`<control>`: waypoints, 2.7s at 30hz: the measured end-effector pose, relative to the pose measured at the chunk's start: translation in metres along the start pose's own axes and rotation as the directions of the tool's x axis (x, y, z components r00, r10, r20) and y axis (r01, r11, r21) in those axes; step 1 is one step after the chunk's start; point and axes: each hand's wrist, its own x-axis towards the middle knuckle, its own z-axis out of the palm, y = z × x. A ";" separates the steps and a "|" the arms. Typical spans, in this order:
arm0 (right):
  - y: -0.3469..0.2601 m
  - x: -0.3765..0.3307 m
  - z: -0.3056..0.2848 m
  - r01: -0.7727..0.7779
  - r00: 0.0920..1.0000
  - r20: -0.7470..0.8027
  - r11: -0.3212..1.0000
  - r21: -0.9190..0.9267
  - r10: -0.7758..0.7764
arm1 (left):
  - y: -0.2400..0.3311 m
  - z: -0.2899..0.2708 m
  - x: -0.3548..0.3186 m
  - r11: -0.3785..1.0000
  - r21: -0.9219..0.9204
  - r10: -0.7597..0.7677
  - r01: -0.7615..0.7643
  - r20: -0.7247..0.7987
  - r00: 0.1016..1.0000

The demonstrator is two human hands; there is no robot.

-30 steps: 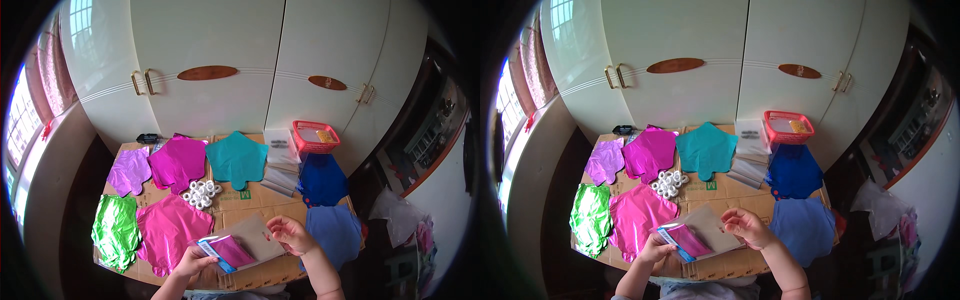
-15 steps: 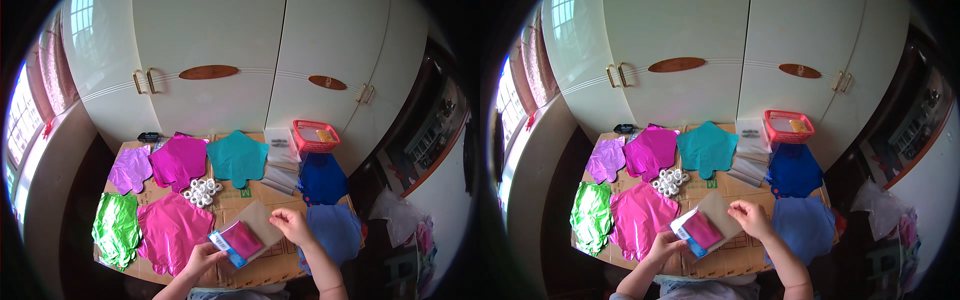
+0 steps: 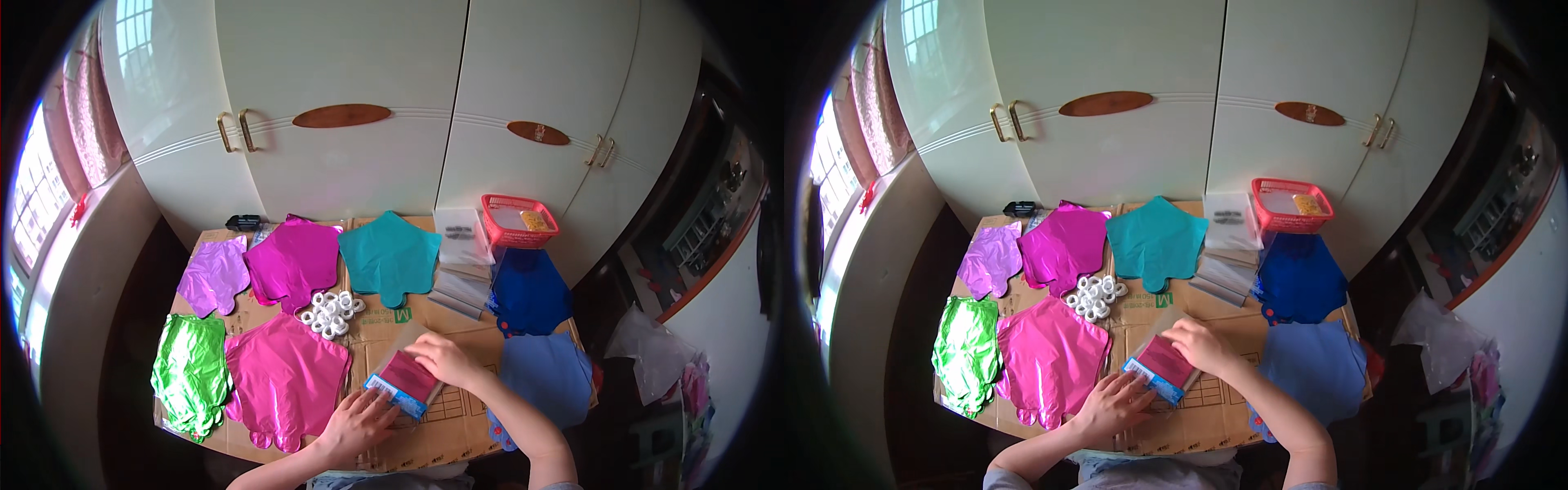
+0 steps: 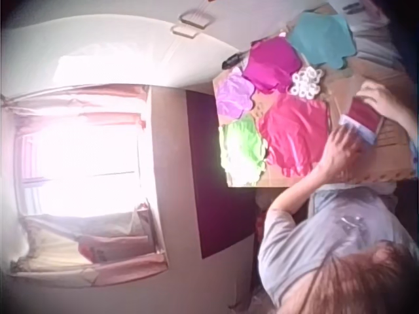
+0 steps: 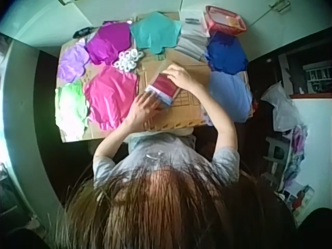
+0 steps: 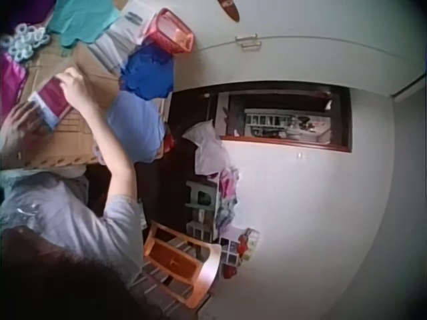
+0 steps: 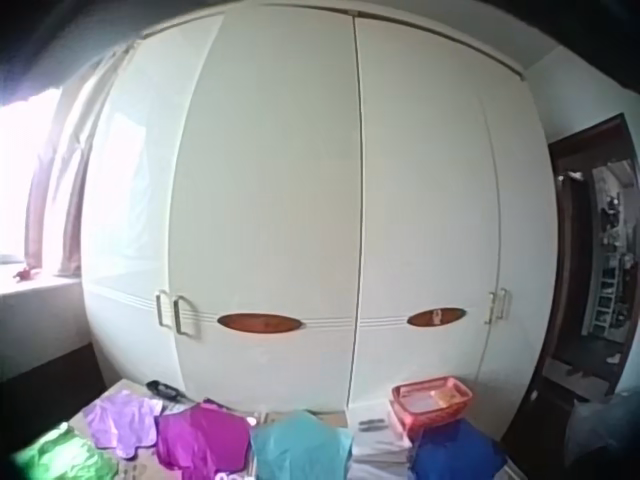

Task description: Folding star-shaped foil decorations and placing them into individual plastic bags with paper header cards.

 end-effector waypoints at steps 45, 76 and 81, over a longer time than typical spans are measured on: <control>0.007 0.023 -0.071 -0.010 0.988 -0.147 0.924 -0.383 -0.050 | 0.000 -0.009 0.027 0.986 -0.053 -0.165 0.157 -0.236 0.958; -0.045 -0.048 0.038 0.055 0.984 -0.134 0.922 -0.384 -0.115 | 0.002 0.002 -0.033 0.988 -0.015 -0.155 0.156 0.064 0.986; -0.035 -0.049 0.040 0.077 0.992 -0.069 0.952 -0.297 -0.101 | -0.011 0.007 -0.003 0.988 -0.049 -0.144 0.148 0.084 0.986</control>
